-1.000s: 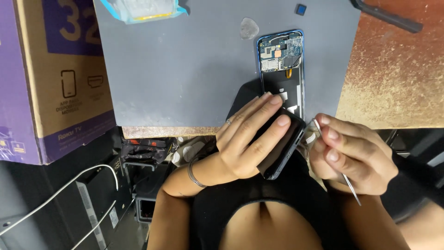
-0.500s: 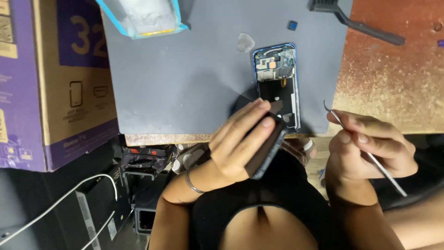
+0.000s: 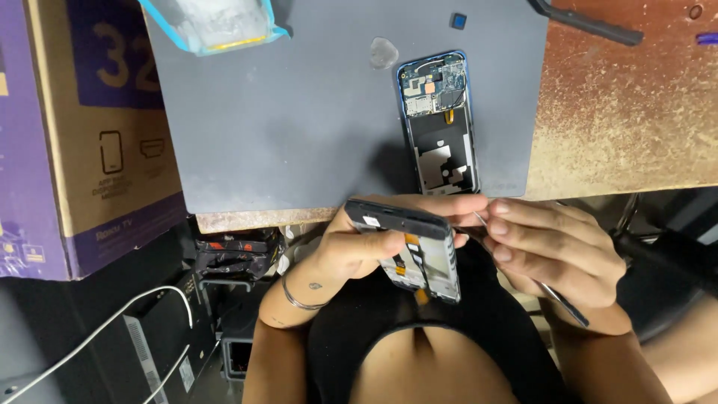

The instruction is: Connecting and adjusting internal flex cables and components of a smartphone using tweezers and a prying tool.

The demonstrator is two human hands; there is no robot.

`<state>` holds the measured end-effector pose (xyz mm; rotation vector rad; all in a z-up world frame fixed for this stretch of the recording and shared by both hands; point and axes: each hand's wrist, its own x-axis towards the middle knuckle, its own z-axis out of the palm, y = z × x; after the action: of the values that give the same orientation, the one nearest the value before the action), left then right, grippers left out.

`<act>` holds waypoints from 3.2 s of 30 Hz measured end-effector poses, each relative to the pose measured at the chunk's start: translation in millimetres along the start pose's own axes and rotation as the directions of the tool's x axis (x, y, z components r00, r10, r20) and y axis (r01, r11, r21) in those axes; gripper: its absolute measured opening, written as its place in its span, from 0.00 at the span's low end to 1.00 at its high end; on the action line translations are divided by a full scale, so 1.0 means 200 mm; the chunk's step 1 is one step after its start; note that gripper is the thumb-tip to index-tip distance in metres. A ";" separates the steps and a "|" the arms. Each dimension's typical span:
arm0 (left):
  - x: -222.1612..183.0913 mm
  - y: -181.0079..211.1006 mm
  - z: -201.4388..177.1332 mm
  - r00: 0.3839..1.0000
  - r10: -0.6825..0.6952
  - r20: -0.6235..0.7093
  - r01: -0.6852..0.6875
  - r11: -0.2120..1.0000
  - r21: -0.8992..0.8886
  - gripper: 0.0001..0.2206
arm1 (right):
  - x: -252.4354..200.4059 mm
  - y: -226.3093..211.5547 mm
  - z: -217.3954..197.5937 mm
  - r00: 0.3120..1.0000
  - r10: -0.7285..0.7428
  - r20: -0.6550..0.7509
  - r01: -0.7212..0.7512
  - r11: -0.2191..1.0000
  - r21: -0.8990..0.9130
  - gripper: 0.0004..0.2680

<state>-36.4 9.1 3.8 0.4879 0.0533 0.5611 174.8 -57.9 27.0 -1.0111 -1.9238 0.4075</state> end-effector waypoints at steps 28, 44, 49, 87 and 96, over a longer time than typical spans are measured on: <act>-1.00 0.51 -0.16 0.674 -0.457 -0.581 0.727 0.267 0.633 0.22 | -0.36 0.54 0.03 0.740 0.346 -0.577 -0.372 0.925 0.078 0.06; -0.05 0.31 -0.12 0.932 0.256 -0.258 0.070 0.569 0.819 0.13 | -0.29 0.48 0.03 0.759 0.461 -0.460 -0.649 0.596 -0.474 0.05; 0.01 0.24 -0.15 0.897 0.378 -0.228 -0.032 0.570 0.821 0.13 | -0.51 0.36 0.25 0.899 0.171 -0.403 -0.397 0.706 -0.586 0.06; 0.03 0.19 -0.02 0.799 0.600 0.045 -0.235 0.242 0.941 0.09 | -0.78 0.74 0.80 0.891 0.136 0.433 -0.028 0.969 -0.247 0.09; 0.04 0.17 -0.01 0.791 0.612 0.008 -0.241 0.299 0.923 0.10 | -0.61 0.62 0.75 0.860 0.143 0.490 -0.061 0.982 -0.179 0.12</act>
<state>-46.8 40.5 17.8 1.5207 0.6317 1.1859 143.1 -60.8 -200.7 -1.2007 -2.4043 0.6375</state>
